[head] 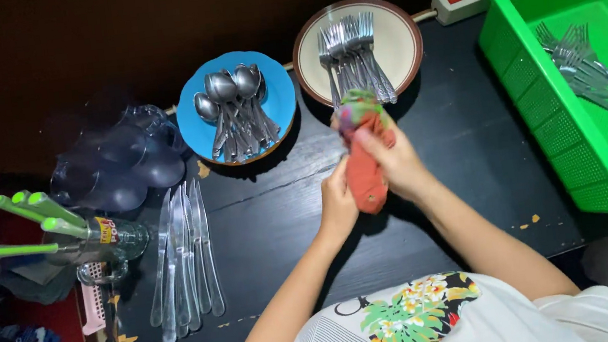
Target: Wiping forks with a cloth and placing them into a green plastic basket.
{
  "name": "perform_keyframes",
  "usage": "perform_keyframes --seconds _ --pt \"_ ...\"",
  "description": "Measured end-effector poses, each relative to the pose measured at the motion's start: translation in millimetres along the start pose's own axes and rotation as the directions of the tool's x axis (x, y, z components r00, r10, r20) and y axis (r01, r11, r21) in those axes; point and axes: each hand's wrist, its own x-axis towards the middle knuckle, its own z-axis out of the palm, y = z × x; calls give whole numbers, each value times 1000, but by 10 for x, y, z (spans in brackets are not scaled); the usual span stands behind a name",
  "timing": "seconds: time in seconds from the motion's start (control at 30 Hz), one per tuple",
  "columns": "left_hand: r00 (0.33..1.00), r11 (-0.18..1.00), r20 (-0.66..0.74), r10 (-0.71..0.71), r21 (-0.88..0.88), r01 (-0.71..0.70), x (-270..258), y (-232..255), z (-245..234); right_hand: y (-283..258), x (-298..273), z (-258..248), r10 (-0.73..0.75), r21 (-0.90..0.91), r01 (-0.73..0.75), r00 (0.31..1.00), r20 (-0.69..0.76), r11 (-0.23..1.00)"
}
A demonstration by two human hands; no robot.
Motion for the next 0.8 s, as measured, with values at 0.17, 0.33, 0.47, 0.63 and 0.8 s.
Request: perform_keyframes --seconds 0.17,0.33,0.47,0.63,0.8 --pt "972 958 134 192 189 -215 0 -75 32 -314 23 -4 -46 -233 47 999 7 971" --pt "983 960 169 -70 280 20 -59 -37 66 -369 -42 147 -354 -330 320 934 -45 888" --pt "990 979 138 28 197 -55 30 -13 35 -91 1 54 94 -1 -95 992 -86 996" --pt "981 970 196 -10 239 -38 -63 -130 60 -427 -24 0 -446 -791 141 877 -179 596" --pt "976 969 173 -131 232 89 -33 15 50 -172 -8 43 -115 -285 59 977 -181 957"
